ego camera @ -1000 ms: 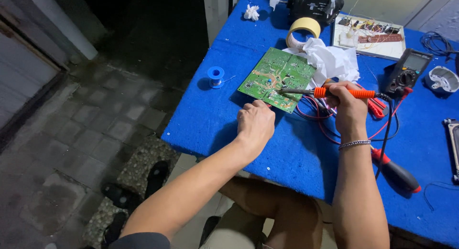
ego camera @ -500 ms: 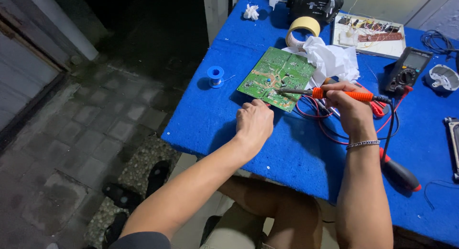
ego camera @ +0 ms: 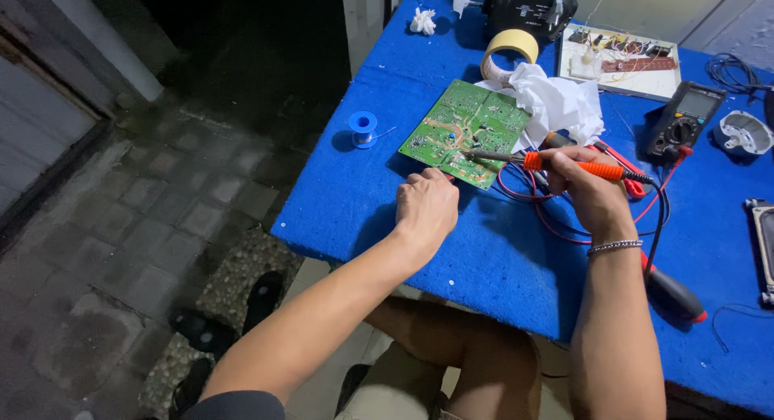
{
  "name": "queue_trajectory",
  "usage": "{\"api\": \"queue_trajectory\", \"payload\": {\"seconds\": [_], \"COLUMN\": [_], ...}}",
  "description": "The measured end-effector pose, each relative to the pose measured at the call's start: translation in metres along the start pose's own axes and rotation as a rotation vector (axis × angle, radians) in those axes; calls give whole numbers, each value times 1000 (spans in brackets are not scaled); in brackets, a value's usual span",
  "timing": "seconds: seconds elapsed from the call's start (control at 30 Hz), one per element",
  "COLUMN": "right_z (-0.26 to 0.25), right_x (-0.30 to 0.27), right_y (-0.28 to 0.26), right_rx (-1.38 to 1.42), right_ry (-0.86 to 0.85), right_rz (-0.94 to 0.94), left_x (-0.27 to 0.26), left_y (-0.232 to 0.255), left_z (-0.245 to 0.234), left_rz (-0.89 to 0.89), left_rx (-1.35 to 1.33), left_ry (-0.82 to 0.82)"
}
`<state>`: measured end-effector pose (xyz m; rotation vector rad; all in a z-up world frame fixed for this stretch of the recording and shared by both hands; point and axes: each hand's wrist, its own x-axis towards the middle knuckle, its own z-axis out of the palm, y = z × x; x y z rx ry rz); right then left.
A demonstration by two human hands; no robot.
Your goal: Soldering components onto a circuit board using a soldering iron and solder wire at a workbench.
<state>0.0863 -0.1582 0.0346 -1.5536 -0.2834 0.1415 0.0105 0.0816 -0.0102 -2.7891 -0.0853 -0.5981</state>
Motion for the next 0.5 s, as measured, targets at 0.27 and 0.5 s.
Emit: {"api": "queue_trajectory", "payload": {"seconds": [0.27,0.5], "right_z": [13,-1], "right_x": [-2,3], "right_y": [-5,6], "right_rx": [-14,8], "right_ry": [26,28], "right_rz": [-85,-57], "left_x": [-1,1], "left_y": [-3,-1], "left_z": [-5,0], "left_rz": [14,11], "left_rx": [12,-28], "left_ry": [1,-9]}}
